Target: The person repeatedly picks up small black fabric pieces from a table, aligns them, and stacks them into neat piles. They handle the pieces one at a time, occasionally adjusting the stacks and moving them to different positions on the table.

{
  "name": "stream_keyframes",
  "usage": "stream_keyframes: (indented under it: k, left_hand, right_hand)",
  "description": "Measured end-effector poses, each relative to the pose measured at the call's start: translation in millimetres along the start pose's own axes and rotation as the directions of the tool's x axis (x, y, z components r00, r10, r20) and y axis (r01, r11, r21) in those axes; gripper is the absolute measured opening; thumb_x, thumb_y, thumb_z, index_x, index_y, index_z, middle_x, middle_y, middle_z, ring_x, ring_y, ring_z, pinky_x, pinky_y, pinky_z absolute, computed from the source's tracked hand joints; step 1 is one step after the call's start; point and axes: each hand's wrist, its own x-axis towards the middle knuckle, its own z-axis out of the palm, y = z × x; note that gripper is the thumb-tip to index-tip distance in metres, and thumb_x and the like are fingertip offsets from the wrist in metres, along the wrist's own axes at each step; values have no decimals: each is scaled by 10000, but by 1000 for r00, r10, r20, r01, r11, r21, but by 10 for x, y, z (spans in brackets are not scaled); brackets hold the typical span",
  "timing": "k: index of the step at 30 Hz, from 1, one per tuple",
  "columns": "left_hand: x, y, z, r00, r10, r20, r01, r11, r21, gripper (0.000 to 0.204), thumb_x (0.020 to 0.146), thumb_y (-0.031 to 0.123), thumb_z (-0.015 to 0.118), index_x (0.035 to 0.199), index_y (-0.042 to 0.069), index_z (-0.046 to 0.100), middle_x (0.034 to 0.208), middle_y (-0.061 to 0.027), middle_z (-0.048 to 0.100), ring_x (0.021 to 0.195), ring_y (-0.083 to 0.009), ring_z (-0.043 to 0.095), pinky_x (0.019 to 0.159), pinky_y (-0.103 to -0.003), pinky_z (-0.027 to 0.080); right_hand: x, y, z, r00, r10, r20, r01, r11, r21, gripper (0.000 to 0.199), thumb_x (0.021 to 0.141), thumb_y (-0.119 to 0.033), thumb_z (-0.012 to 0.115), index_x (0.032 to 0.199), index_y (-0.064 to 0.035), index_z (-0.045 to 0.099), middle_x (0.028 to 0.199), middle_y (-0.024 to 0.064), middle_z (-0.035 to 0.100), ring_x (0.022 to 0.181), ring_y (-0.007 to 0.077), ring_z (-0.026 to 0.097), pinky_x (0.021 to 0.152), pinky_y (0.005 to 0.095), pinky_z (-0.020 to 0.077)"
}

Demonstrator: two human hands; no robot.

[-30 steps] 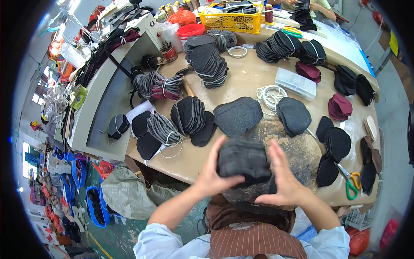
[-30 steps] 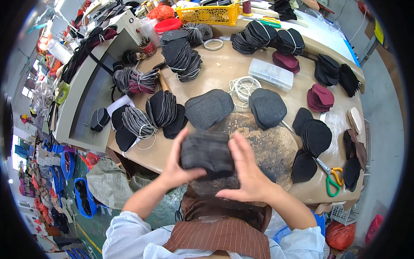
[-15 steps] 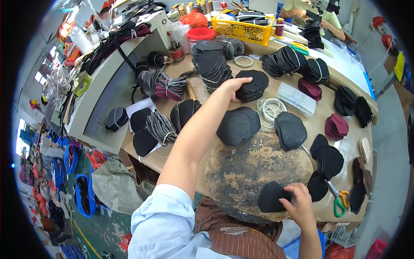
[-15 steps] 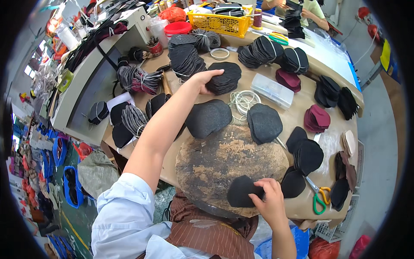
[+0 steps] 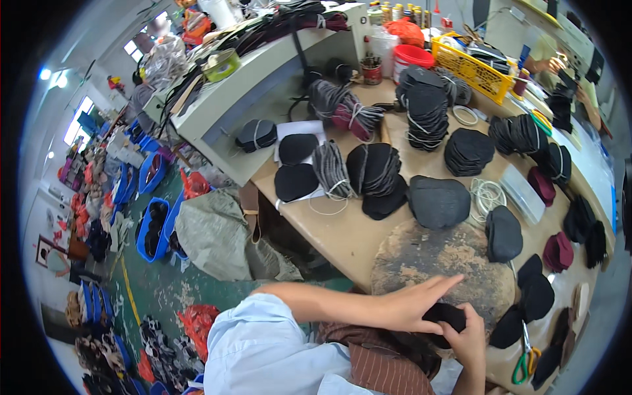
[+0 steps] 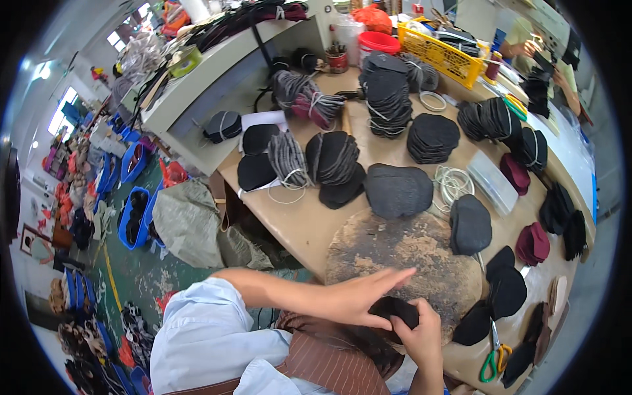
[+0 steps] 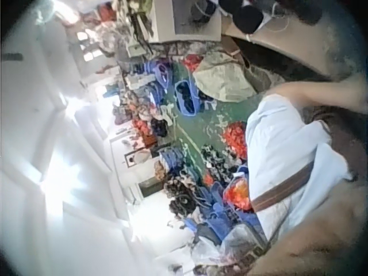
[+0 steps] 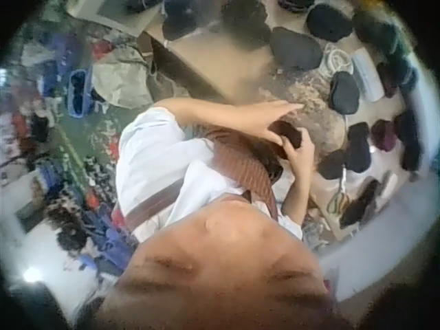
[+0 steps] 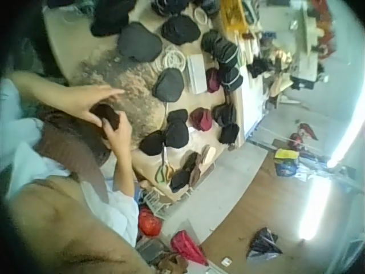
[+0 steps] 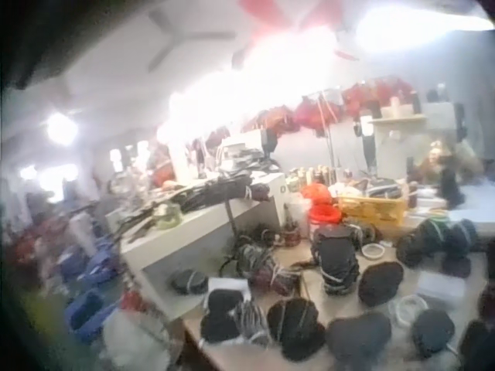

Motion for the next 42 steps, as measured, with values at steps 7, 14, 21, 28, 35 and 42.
stream_keyframes:
  k: [7, 14, 21, 28, 35, 42]
  left_hand:
    - [-623, 99, -863, 772, -441, -459, 151, 827, -541, 154, 843, 76, 679, 986, 31, 644, 950, -41, 666, 908, -127, 618, 789, -288, 515]
    - [-1290, -764, -2806, 245, -409, -879, -325, 819, -472, 148, 905, 118, 612, 1041, 73, 576, 968, -25, 637, 830, -132, 627, 648, -260, 560]
    - [-983, -1114, -3110, 23, 201, -979, 736, 659, 152, 791, 811, 219, 709, 1382, -96, 262, 1304, -303, 397, 1260, -424, 334, 1068, -466, 284]
    - [70, -297, -1039, 844, 401, -357, -52, 723, 689, 501, 730, 76, 712, 1207, 51, 562, 1264, -158, 520, 1190, -326, 493, 997, -442, 403]
    - [1005, -403, -52, 956, 286, -62, -194, 780, 596, 612, 785, 145, 704, 1317, 15, 432, 1245, -185, 530, 1102, -321, 556, 937, -418, 449]
    - [1764, -470, 160, 930, -233, -285, 321, 891, 319, 800, 838, 334, 691, 1369, -86, 264, 943, -194, 647, 794, -279, 667, 722, -347, 520]
  right_hand:
    - [-57, -25, 100, 1000, 23, 15, -27, 858, 513, 197, 837, -12, 630, 1016, 14, 551, 797, 39, 597, 688, 87, 593, 628, 232, 512]
    - [-232, 244, 69, 993, 111, -41, -79, 881, 467, 127, 878, -12, 585, 1000, 8, 556, 830, 35, 594, 738, 84, 596, 684, 226, 498]
    - [-348, 308, 55, 989, 130, -63, -83, 867, 491, 138, 881, -21, 591, 1013, 12, 567, 848, 31, 606, 771, 80, 597, 705, 218, 487]
    - [-448, 400, -54, 967, 191, -166, -79, 852, 518, 147, 868, -39, 625, 1011, -13, 600, 842, 12, 626, 775, 75, 592, 691, 220, 480]
    - [-695, 472, -52, 965, 142, -219, -57, 934, 352, 166, 845, -55, 658, 1002, -12, 624, 847, 40, 660, 758, 93, 614, 697, 243, 492]
    - [-1131, 961, -119, 860, 318, -399, 36, 743, 669, 176, 894, -70, 619, 1057, -8, 599, 902, 46, 661, 831, 113, 626, 763, 230, 488]
